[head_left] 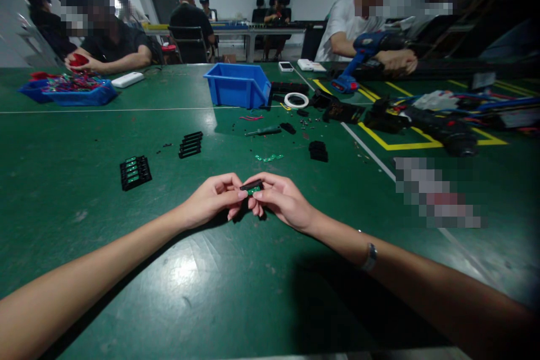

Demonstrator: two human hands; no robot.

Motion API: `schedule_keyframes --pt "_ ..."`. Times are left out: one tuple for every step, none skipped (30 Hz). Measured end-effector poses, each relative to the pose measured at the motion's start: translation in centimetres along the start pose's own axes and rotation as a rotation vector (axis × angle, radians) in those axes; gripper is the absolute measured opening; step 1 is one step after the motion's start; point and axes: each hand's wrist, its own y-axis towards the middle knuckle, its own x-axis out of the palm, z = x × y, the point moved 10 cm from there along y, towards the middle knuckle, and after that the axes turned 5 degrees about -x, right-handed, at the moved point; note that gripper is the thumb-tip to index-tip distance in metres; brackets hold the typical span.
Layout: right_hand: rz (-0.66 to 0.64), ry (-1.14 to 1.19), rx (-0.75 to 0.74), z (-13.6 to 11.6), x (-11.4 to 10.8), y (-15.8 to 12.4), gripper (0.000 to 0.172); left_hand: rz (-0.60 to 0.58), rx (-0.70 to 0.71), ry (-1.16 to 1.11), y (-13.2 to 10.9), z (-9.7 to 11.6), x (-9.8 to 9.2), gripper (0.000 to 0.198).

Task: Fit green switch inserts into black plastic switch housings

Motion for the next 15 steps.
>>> schedule_keyframes --pt "0.002 -0.003 -0.002 0.01 -0.03 -0.01 0.024 0.003 -0.001 0.000 0.00 -0.02 -0.05 0.020" --pt "0.003 -0.005 -0.003 0.01 -0.04 -0.01 0.023 0.005 0.000 -0.001 0.00 -0.04 -0.10 0.020" --pt "0.004 -0.007 -0.005 0.00 -0.04 -0.02 0.023 0.008 -0.001 -0.002 -0.01 -0.05 -0.14 0.021" --pt "0.005 -0.006 -0.006 -0.02 -0.02 -0.02 0.022 0.009 0.000 -0.002 -0.01 -0.06 -0.17 0.021" --pt "0.006 -0.006 -0.006 -0.04 -0.01 -0.01 0.022 0.009 0.000 -0.004 -0.02 -0.05 -0.16 0.021" --pt "0.006 -0.006 -0.005 -0.06 0.02 -0.01 0.022 0.009 0.000 -0.008 -0.02 -0.03 -0.14 0.022" --pt "0.006 -0.006 -0.005 -0.09 0.03 0.00 0.022 0.009 -0.001 -0.015 -0.02 -0.02 -0.11 0.022" --pt "0.006 -0.007 -0.005 -0.11 0.05 0.00 0.023 0.009 -0.003 -0.024 -0.02 0.00 -0.07 0.022" --pt "0.004 -0.007 -0.005 -0.13 0.07 0.01 0.023 0.009 -0.006 -0.036 -0.02 0.02 -0.02 0.022" --pt "0.001 -0.007 -0.005 -0.13 0.10 0.02 0.023 0.009 -0.009 -0.049 -0.02 0.05 0.04 0.022" --pt "-0.002 -0.006 -0.004 -0.12 0.12 0.03 0.023 0.009 -0.011 -0.060 -0.02 0.09 0.10 0.023" --pt "-0.007 -0.004 -0.003 -0.09 0.14 0.04 0.024 0.009 -0.011 -0.070 -0.02 0.15 0.15 0.023" --pt "-0.011 -0.002 -0.002 -0.05 0.16 0.04 0.025 0.009 -0.012 -0.078 -0.02 0.19 0.20 0.023" --pt "-0.015 -0.001 -0.001 -0.01 0.17 0.05 0.026 0.010 -0.013 -0.085 -0.02 0.21 0.22 0.023" --pt "-0.019 0.000 -0.002 0.01 0.19 0.05 0.027 0.011 -0.015 -0.092 -0.02 0.19 0.22 0.023"
